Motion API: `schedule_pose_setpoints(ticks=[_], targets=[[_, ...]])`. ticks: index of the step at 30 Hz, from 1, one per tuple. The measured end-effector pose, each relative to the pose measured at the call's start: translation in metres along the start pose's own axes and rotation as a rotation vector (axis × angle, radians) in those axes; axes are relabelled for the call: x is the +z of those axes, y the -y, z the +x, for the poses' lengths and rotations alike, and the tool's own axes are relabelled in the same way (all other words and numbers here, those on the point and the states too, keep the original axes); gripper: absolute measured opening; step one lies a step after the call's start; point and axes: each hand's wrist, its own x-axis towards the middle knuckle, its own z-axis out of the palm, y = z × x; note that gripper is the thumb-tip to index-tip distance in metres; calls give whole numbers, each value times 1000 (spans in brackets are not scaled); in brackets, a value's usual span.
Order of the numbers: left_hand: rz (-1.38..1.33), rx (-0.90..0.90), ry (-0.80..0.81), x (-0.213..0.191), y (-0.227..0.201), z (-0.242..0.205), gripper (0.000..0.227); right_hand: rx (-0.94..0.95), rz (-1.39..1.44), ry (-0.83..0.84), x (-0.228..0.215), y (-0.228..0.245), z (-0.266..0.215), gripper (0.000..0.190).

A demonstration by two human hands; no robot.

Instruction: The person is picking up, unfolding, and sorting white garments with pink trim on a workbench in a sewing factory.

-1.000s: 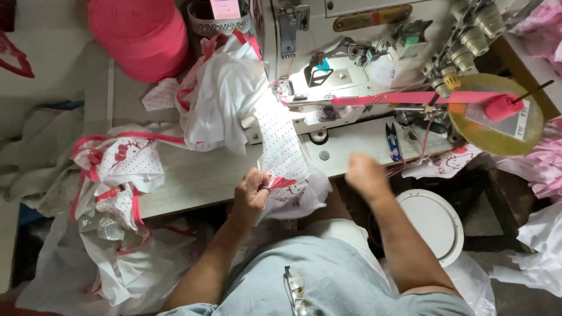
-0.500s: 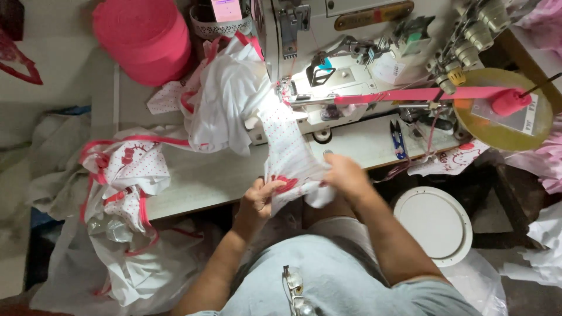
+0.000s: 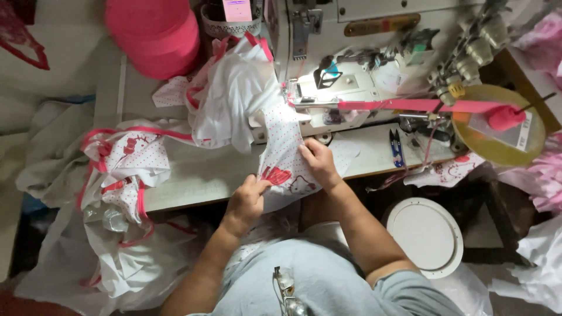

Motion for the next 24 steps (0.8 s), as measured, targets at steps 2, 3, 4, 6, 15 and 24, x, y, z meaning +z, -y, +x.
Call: schedule_pose_setpoints(ticks=[2,3,4,6,15,24], targets=[[-56,-39,-11,-16,-3,2,33,56,78,-91,-2,20,-22,19],[-57,-45,-12,-14,4,2,33,57,78,-85,-4,21,-27,19],[-39,-51,-20,-12,12,4,34,80,98,-102,-7,23,-31,19],[-22,-53,-31,-17,16,11,37,99,116,-121,-10,20,-38,18],[166,70,-231,-74,-2,71,33,35,77,-120,-7,-5,-38,15],[573,173,-428,-63,29,196,18,-125,128,-132,-1,19,-14,18]])
